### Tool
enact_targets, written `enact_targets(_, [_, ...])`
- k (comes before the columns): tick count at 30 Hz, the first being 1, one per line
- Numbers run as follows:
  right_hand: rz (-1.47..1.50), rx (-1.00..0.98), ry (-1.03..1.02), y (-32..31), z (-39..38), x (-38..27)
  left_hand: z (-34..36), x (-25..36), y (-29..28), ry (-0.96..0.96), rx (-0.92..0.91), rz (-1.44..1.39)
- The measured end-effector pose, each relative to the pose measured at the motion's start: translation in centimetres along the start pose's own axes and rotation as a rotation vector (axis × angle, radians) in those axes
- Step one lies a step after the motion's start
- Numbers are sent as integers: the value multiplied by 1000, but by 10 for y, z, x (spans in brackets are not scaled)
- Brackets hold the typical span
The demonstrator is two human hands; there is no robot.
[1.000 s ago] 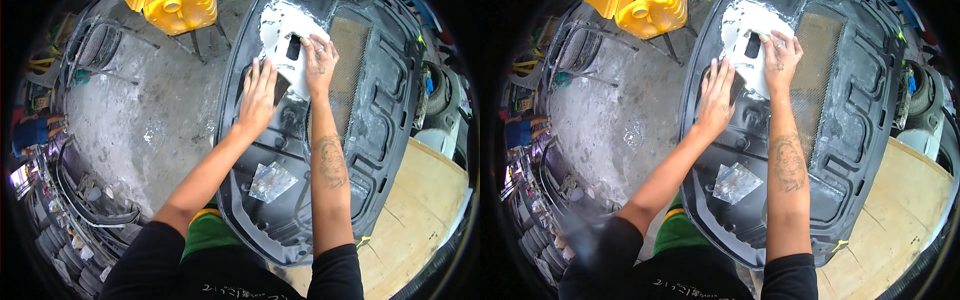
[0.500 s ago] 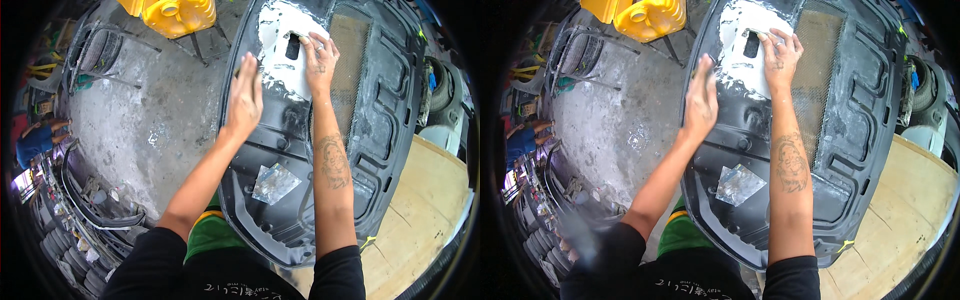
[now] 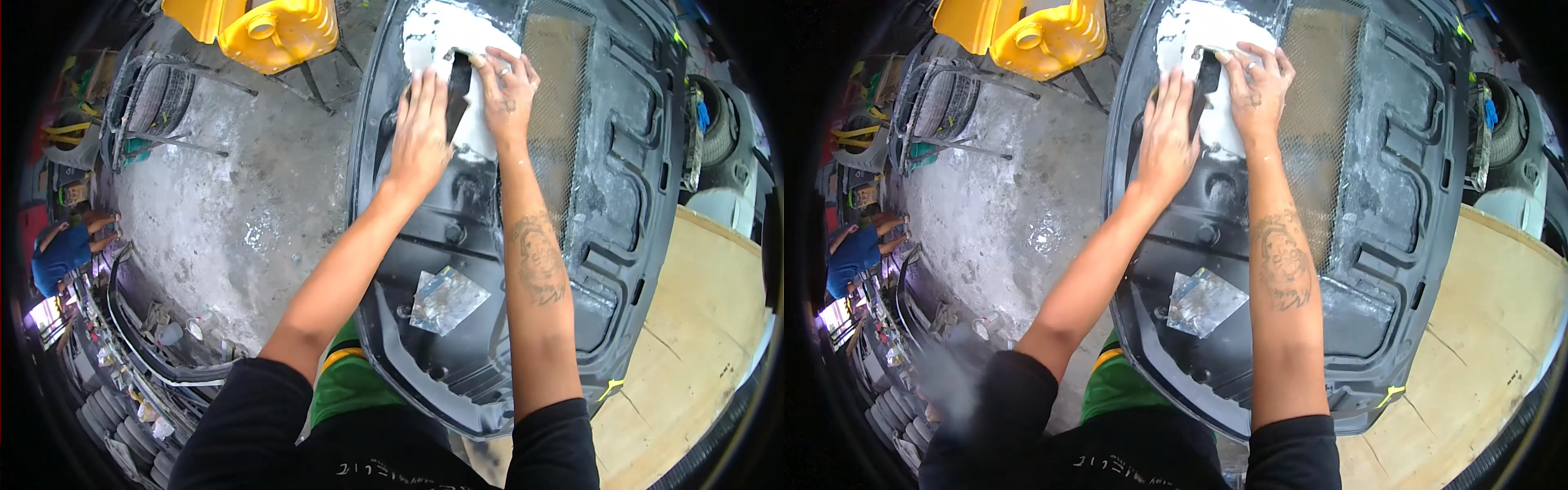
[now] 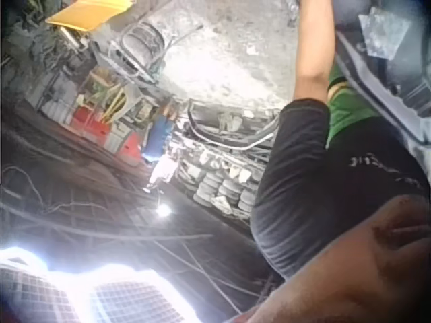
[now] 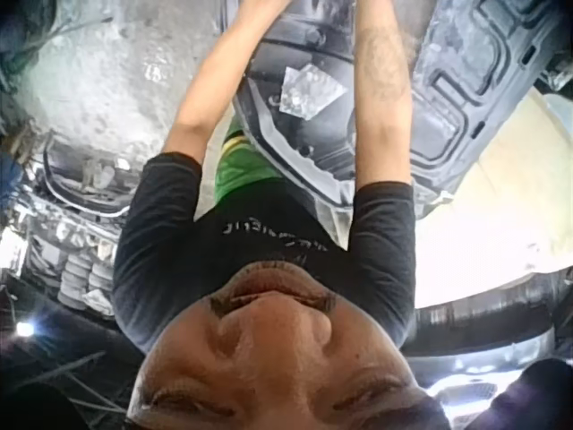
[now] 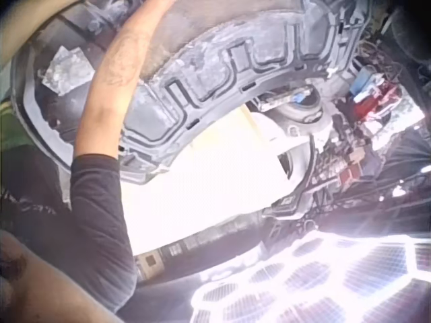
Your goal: Sanding down body filler on a car hood component using a sanding block.
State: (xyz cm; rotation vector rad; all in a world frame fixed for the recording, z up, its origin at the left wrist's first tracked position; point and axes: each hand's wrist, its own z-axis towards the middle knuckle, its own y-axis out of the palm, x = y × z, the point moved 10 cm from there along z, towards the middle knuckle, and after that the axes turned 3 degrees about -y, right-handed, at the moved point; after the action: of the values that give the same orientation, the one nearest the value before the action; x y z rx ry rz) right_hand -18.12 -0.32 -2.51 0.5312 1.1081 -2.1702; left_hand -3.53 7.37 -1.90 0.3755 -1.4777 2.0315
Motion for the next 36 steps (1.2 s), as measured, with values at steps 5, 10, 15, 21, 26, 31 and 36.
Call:
enact_targets(5, [-6, 33, 5, -6, -2, 7, -14, 5, -5, 18, -61, -55])
enact_targets(10, [3, -2, 23, -2, -2, 7, -36, 3, -5, -35, -19, -27])
enact_targets(15, [33, 0, 60, 1, -4, 0, 32, -44, -19, -237, 110, -176])
enact_targets(21, [13, 12, 59, -6, 1, 3, -33, 6, -8, -138, -37, -50])
enact_targets(26, [33, -8, 52, -2, -2, 1, 5, 1, 2, -140, 69, -76])
enact_targets(31, [26, -4, 61, -1, 2, -2, 17, -6, 3, -61, 27, -25])
enact_targets(36, [-39, -23, 22, -5, -3, 7, -15, 9, -2, -121, 15, -48])
